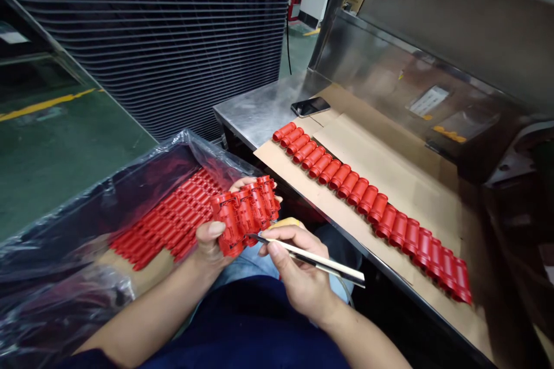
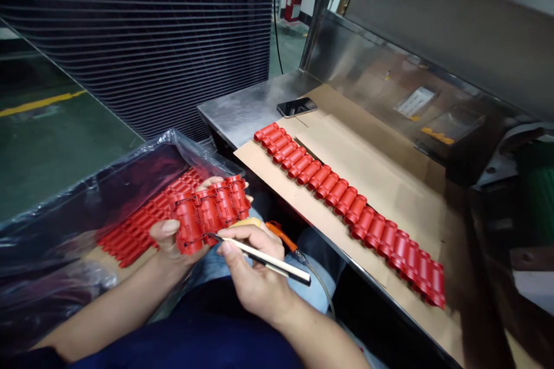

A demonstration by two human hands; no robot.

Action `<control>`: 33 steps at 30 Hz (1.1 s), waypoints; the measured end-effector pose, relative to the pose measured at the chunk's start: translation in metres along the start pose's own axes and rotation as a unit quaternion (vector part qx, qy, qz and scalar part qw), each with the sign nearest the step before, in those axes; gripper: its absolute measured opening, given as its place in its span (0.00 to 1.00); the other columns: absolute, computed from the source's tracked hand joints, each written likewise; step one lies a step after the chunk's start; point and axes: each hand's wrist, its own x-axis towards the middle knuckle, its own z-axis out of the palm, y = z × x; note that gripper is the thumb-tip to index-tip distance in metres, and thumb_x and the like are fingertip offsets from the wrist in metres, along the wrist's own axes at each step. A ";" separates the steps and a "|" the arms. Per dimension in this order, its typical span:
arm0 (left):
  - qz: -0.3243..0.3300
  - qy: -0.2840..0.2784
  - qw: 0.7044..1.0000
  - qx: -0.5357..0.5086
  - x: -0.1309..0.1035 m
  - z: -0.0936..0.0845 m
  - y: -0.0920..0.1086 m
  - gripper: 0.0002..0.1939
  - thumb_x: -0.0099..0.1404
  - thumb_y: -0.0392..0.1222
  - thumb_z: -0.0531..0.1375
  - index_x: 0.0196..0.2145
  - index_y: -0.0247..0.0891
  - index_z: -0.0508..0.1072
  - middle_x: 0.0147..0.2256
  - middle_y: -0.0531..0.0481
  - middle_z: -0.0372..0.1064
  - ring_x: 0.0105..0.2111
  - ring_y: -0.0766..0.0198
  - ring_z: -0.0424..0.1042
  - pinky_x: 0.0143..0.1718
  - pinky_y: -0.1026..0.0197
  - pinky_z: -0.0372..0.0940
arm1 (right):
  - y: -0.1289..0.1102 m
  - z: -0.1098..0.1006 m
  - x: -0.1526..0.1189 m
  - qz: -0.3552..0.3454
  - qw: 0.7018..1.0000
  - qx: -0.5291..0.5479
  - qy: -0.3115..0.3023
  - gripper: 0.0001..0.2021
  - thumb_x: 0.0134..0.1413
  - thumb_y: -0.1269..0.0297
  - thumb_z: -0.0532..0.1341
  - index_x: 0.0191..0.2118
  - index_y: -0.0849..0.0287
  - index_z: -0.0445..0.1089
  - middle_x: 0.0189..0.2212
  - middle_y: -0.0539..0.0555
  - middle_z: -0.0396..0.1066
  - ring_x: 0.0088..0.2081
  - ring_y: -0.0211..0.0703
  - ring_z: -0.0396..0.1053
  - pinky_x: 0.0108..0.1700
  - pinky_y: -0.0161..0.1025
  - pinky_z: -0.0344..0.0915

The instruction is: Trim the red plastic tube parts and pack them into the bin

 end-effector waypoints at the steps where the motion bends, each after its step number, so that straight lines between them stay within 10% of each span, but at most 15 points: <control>1: 0.001 0.000 1.000 0.003 0.000 -0.001 0.000 0.44 0.53 0.60 0.71 0.64 0.46 0.68 0.62 0.35 0.75 0.61 0.24 0.75 0.61 0.26 0.69 | 0.000 0.000 0.000 0.000 1.000 -0.004 -0.002 0.07 0.72 0.61 0.68 0.48 0.56 0.83 0.35 0.55 0.82 0.35 0.42 0.81 0.34 0.37 0.76; 14: -0.002 0.006 1.000 0.013 -0.004 -0.001 0.001 0.44 0.53 0.59 0.71 0.65 0.46 0.66 0.61 0.36 0.75 0.62 0.26 0.74 0.62 0.27 0.68 | -0.011 -0.012 0.013 0.064 0.995 0.025 -0.067 0.10 0.71 0.58 0.69 0.45 0.59 0.83 0.34 0.55 0.81 0.32 0.41 0.80 0.36 0.38 0.78; 33: -0.013 0.006 1.000 -0.009 -0.003 -0.001 -0.001 0.43 0.55 0.59 0.69 0.65 0.43 0.69 0.59 0.35 0.78 0.54 0.29 0.80 0.56 0.31 0.73 | -0.005 -0.010 0.003 -0.251 0.941 -0.214 -0.073 0.17 0.69 0.74 0.64 0.61 0.60 0.75 0.46 0.62 0.81 0.45 0.50 0.81 0.46 0.44 0.83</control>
